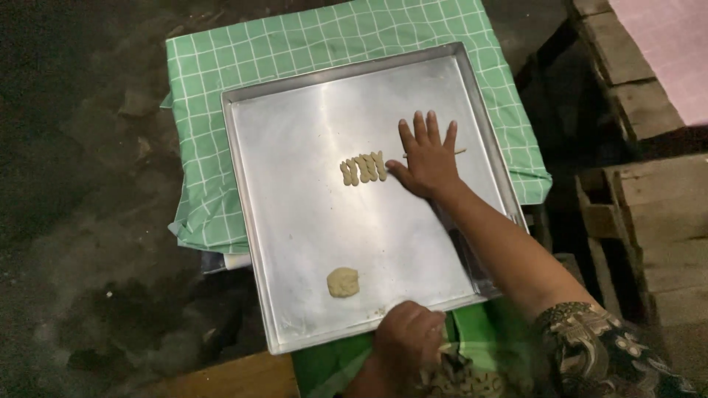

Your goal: Rolling small pieces of dough into thin strips and arranging them on a baking tray

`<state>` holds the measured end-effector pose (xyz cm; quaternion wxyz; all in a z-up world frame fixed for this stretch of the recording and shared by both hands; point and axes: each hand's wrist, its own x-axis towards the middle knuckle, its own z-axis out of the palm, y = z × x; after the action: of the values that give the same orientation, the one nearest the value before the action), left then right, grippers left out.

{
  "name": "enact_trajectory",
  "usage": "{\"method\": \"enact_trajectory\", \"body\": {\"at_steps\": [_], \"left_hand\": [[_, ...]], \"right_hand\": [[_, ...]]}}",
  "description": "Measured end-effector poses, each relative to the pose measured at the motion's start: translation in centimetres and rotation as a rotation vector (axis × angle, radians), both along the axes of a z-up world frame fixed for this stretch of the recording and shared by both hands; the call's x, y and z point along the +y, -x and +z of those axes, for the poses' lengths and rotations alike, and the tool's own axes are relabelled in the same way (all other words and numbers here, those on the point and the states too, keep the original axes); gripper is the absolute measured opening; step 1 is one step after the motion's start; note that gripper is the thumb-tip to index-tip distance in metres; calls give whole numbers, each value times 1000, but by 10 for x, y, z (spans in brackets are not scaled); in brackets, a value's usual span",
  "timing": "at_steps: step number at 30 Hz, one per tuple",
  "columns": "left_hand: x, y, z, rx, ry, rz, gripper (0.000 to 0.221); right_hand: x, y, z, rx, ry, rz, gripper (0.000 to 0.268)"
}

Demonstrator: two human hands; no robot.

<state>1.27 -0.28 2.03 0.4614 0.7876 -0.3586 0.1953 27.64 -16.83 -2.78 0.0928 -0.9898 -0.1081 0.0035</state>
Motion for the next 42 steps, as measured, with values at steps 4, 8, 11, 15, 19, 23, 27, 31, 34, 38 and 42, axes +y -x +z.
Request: {"method": "enact_trajectory", "body": {"at_steps": [4,8,11,15,19,23,27,31,34,38,42], "left_hand": [[-1,9,-31,88,38,-30,15],[-4,11,-47,120,-28,-10,17],[-3,18,-60,159,-54,42,17],[1,20,-68,210,-72,77,18],[0,19,-67,176,-47,64,16],[-5,21,-70,143,-9,129,15],[0,23,-131,463,-269,13,25],[-11,9,-6,38,109,206,37],[-4,0,-20,103,44,245,34],[-2,0,-40,165,-28,175,26],[-3,5,-49,173,-81,69,19]], "right_hand": [[8,49,2,-5,93,-8,99],[6,90,40,259,166,-34,96],[8,117,48,271,128,22,94],[7,134,47,207,57,53,91],[10,128,34,213,39,-32,95],[20,102,36,266,24,-125,98],[31,50,47,320,90,-254,93],[34,-12,35,266,90,-290,93],[28,-55,50,247,63,-254,89],[13,-96,21,54,-53,-235,88],[7,-90,4,-136,-86,-103,82]]}}
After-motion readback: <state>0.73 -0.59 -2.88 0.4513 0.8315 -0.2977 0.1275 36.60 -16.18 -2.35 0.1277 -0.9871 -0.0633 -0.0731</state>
